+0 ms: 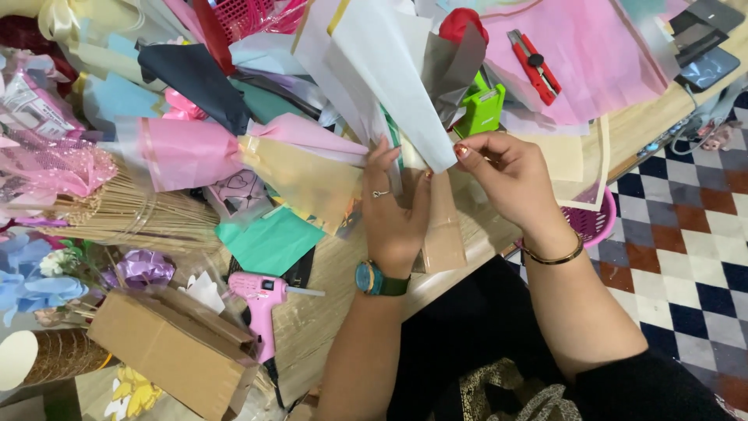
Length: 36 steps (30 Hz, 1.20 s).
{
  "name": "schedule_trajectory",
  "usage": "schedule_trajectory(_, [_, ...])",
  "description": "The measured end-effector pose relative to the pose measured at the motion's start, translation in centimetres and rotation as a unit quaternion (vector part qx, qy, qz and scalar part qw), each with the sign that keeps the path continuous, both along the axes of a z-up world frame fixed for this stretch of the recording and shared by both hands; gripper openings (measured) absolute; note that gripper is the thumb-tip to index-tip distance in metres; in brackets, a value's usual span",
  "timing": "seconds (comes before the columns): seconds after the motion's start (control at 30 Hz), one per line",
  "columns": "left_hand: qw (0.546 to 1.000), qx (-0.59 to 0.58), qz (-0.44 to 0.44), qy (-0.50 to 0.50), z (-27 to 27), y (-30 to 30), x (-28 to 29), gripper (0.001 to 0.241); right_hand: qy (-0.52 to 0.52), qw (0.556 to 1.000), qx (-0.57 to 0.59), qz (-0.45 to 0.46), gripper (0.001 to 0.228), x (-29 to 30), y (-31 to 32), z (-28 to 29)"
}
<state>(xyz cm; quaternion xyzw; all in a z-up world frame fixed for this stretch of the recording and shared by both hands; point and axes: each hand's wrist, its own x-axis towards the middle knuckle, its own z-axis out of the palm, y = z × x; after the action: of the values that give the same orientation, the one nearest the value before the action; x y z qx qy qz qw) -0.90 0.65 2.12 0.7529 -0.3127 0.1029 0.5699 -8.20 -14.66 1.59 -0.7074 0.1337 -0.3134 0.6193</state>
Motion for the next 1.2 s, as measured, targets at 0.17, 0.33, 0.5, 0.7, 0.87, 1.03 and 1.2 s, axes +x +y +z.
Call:
schedule_trajectory(0.17, [0.985, -0.099, -0.037, -0.139, -1.6, -0.4, 0.7, 0.041, 0.012, 0.999, -0.029, 0.037, 0.008, -0.5, 0.5, 0.6])
schedule_trajectory(0.33, [0.977, -0.084, -0.058, -0.186, -2.0, 0.0, 1.3, 0.041, 0.013, 0.995, -0.036, 0.088, 0.009, -0.5, 1.2, 0.2])
schedule_trajectory(0.5, [0.935, 0.082, -0.006, -0.344, -2.5, 0.7, 2.7, 0.042, 0.044, 0.987, -0.111, 0.108, 0.012, -1.1, 1.1, 0.2])
schedule_trajectory(0.7, [0.890, 0.085, 0.076, -0.441, -2.3, 0.5, 3.8, 0.010, 0.002, 0.960, -0.281, 0.010, 0.008, -1.4, 2.0, 2.2])
schedule_trajectory(0.87, [0.888, 0.079, 0.090, -0.443, -3.6, 0.7, 5.0, 0.013, -0.080, 0.906, -0.410, -0.068, 0.004, -1.2, 2.1, 1.9])
schedule_trajectory(1.03, [0.890, 0.077, 0.090, -0.441, -3.6, 0.8, 5.0, 0.012, -0.158, 0.851, -0.495, -0.081, 0.007, -1.1, 1.0, 1.0])
schedule_trajectory(1.2, [0.905, 0.076, 0.090, -0.410, -3.2, 0.9, 4.2, 0.012, -0.220, 0.837, -0.498, -0.046, 0.012, -0.7, -0.2, -0.1])
